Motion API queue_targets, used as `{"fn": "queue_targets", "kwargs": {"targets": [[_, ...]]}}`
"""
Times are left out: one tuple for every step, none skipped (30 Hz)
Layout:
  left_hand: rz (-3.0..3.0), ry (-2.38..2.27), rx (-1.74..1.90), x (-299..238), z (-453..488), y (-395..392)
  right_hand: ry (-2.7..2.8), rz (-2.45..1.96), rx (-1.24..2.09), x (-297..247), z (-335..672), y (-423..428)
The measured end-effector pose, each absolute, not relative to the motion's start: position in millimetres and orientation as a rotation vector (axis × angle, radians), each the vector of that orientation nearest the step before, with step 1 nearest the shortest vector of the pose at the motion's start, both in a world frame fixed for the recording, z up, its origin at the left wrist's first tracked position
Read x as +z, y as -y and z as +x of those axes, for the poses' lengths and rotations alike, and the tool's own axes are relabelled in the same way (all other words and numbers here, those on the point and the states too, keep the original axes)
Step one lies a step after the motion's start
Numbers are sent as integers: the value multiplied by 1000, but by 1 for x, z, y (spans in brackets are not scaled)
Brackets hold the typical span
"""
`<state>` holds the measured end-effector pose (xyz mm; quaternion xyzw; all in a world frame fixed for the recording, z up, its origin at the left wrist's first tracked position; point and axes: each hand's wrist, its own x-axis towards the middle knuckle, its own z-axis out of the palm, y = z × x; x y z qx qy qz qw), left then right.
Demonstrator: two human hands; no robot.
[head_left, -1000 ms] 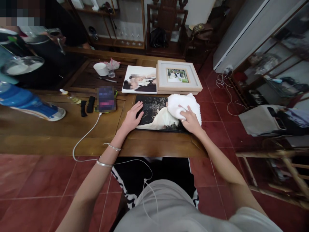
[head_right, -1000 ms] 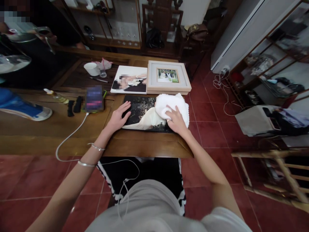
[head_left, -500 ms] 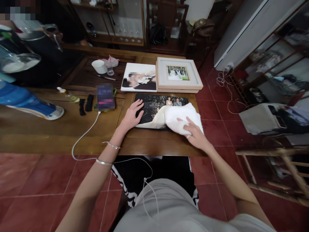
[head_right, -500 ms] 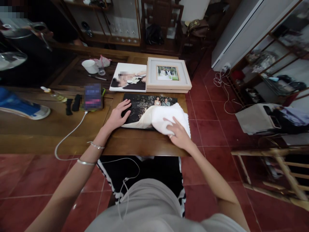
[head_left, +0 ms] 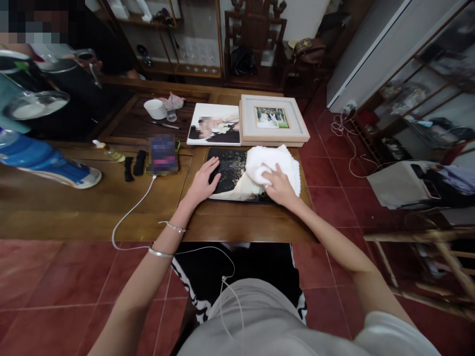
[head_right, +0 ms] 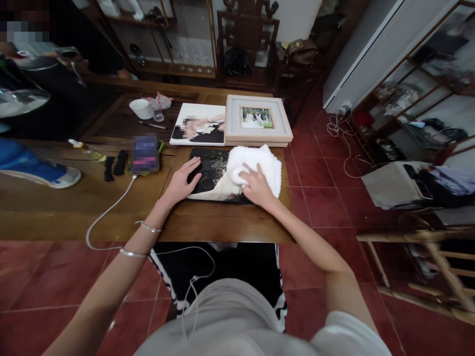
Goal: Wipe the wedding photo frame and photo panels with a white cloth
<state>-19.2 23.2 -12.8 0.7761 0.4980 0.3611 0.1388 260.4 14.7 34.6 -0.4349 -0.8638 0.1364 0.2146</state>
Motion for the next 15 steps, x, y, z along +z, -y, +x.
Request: {"fn": "queue_targets", "kwargs": {"targets": [[2242,-1441,1041,-13,-19,-23,2437,-1165,394,34,258,3],[2238,-1440,1040,-13,-19,-23,2467,-1133,411,34,255,21],[2234,-1439,1038,-13,-19,-23,2508,-1085,438,35,253,37],[2229,-1437,1035,-14,-20,-24,2552,-1026,461,36,250,52],[2227,-1434,1032,-14,-20,-24,2593,-973,484,37,248,63],[2229,-1430,1027,-14,-20,-24,2627,-929,501,38,246,70],[2234,-1426,1021,-14,-20,-24,2649,-905,512,39,244,73],[2240,-1424,1014,-14,-20,-24,2657,-902,516,40,243,71],[2245,-1424,1007,-14,-20,-24,2649,-920,514,40,241,66],[2247,-1425,1000,-14,-20,-24,2632,-950,506,40,240,57],[2246,-1426,995,-14,-20,-24,2611,-984,494,40,239,45],[2242,-1426,992,-14,-20,-24,2591,-1017,484,40,237,32],[2239,-1425,993,-14,-20,-24,2577,-1049,475,40,236,17],[2237,-1423,996,-14,-20,-24,2563,-1081,464,40,234,1],[2237,-1420,999,-14,-20,-24,2551,-1109,450,40,233,-15]]}}
